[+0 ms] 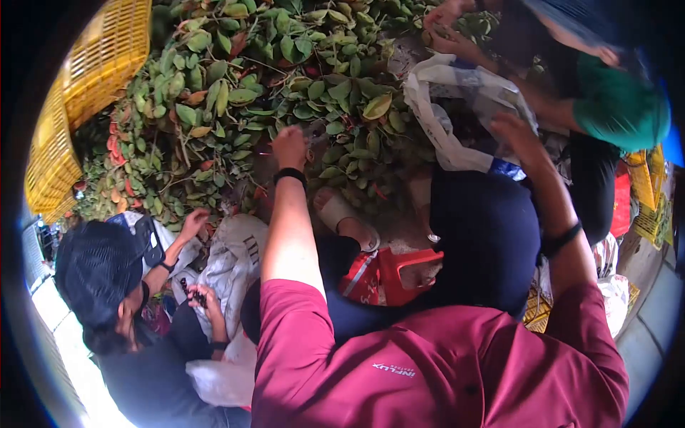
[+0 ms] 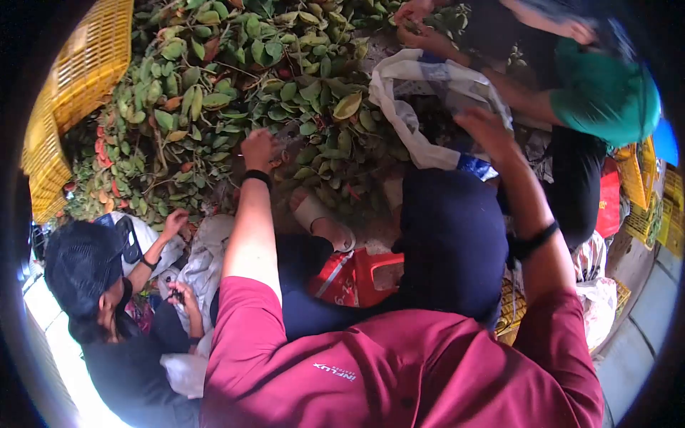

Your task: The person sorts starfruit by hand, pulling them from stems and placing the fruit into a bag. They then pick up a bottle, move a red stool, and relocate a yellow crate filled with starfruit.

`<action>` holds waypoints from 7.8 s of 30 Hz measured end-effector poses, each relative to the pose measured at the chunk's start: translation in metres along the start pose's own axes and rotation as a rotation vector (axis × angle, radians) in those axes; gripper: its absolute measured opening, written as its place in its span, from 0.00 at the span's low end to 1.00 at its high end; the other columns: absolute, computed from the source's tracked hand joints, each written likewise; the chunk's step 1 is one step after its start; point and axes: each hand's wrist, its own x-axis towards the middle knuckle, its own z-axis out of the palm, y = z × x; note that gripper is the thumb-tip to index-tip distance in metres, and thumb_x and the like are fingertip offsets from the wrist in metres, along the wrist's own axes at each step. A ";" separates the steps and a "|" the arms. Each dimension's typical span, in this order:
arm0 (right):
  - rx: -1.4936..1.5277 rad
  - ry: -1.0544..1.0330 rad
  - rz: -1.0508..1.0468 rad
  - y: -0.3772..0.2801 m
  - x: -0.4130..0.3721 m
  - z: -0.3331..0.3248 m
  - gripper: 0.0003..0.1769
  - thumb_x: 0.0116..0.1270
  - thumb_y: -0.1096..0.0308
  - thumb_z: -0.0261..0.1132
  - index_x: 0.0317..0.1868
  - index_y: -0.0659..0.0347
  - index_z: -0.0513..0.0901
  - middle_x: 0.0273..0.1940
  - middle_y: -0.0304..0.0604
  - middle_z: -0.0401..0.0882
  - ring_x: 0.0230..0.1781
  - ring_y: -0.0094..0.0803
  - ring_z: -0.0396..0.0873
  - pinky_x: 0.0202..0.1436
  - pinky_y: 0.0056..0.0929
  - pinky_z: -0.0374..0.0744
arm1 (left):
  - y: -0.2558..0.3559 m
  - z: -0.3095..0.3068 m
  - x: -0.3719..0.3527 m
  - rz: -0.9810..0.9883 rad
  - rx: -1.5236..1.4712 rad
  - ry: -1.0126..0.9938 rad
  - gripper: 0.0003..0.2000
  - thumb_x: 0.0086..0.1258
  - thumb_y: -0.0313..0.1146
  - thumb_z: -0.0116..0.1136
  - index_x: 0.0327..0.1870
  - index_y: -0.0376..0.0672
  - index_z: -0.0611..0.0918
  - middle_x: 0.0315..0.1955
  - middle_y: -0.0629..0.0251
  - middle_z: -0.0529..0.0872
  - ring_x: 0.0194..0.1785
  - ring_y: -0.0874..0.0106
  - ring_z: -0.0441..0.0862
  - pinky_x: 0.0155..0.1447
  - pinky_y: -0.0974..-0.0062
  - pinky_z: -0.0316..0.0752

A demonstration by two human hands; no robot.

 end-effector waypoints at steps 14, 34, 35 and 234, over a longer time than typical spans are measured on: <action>-0.042 -0.054 -0.351 -0.160 -0.112 0.090 0.15 0.69 0.69 0.64 0.51 0.71 0.81 0.42 0.49 0.83 0.39 0.32 0.82 0.46 0.28 0.80 | -0.141 0.068 0.037 0.380 0.887 -0.005 0.19 0.61 0.27 0.63 0.55 0.40 0.79 0.48 0.47 0.80 0.43 0.50 0.84 0.45 0.52 0.80; -0.011 -0.144 -0.267 -0.157 -0.095 0.114 0.12 0.68 0.75 0.65 0.51 0.68 0.82 0.44 0.44 0.83 0.41 0.26 0.81 0.48 0.23 0.78 | -0.116 0.094 0.053 -0.041 -0.120 -0.594 0.25 0.50 0.38 0.77 0.49 0.37 0.86 0.42 0.54 0.90 0.45 0.61 0.86 0.53 0.65 0.78; -0.018 -0.149 -0.282 -0.157 -0.095 0.114 0.12 0.68 0.75 0.64 0.51 0.68 0.82 0.44 0.44 0.83 0.41 0.26 0.81 0.47 0.23 0.78 | -0.120 0.101 0.056 -0.077 0.002 -0.585 0.23 0.50 0.35 0.76 0.49 0.37 0.86 0.41 0.56 0.90 0.44 0.62 0.86 0.52 0.65 0.78; 1.061 -0.427 0.018 -0.164 -0.125 0.159 0.21 0.75 0.47 0.56 0.53 0.54 0.80 0.40 0.33 0.80 0.33 0.29 0.78 0.30 0.36 0.77 | 0.188 0.036 -0.225 0.018 -0.541 -0.438 0.19 0.76 0.46 0.53 0.45 0.36 0.82 0.38 0.59 0.87 0.30 0.64 0.86 0.33 0.60 0.84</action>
